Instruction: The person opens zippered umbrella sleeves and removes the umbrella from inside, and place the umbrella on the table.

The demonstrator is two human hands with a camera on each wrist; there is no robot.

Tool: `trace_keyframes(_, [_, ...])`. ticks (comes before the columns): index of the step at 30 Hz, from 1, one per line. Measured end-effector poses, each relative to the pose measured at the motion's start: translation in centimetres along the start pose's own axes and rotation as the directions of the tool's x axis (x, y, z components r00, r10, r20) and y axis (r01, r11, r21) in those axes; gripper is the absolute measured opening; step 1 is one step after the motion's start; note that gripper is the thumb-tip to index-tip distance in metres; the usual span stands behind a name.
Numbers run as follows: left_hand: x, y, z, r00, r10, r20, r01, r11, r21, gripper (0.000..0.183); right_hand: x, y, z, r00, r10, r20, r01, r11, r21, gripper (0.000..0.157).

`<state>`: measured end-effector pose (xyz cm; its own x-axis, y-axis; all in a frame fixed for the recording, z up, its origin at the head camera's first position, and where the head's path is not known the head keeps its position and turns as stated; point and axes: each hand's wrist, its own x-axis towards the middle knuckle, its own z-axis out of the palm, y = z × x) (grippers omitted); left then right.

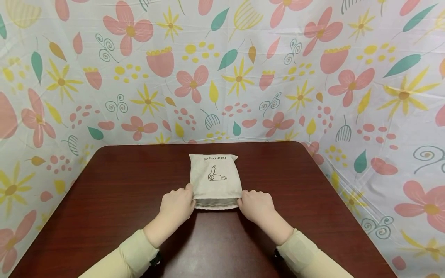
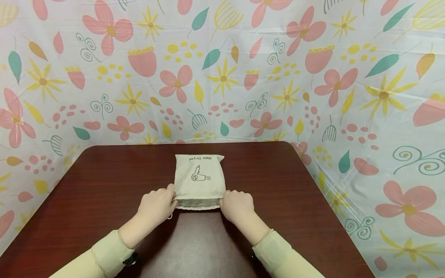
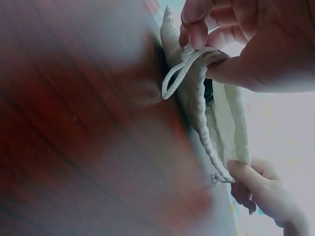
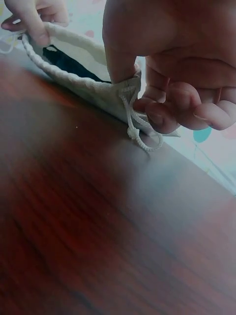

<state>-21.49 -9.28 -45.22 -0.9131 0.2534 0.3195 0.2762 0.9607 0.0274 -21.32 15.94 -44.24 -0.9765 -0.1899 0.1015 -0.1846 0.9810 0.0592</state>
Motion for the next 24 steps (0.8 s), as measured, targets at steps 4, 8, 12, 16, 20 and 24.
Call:
trace_keyframes(4, [-0.1,-0.1,0.0,1.0,0.015,-0.027,-0.014,1.0,0.026,0.022,0.0,0.3,0.2,0.999,0.002,0.046,-0.001,1.0,-0.023,0.035])
trace_keyframes(8, [-0.3,-0.1,-0.1,0.999,0.032,-0.017,-0.031,0.998,0.051,0.015,0.1,0.5,0.2,0.999,-0.004,0.052,0.005,1.0,-0.024,0.035])
trace_keyframes(12, [-0.5,-0.3,-0.2,0.998,0.06,-0.026,-0.058,0.995,0.075,0.016,0.2,0.7,0.2,0.998,-0.009,0.055,0.01,1.0,-0.022,0.033])
trace_keyframes(16, [-0.5,-0.4,-0.2,0.998,0.066,-0.018,-0.065,0.994,0.087,0.021,0.3,1.0,0.4,0.997,-0.011,0.07,0.012,1.0,-0.011,0.032])
trace_keyframes(20, [-0.3,-0.3,-0.1,0.998,0.061,0.013,-0.062,0.994,0.086,0.018,0.4,1.3,0.5,0.997,-0.023,0.073,0.023,1.0,-0.004,0.033])
trace_keyframes(24, [0.0,0.0,0.1,0.998,0.059,0.014,-0.06,0.995,0.085,0.017,0.5,1.6,0.7,0.997,-0.03,0.068,0.03,0.999,-0.011,0.032])
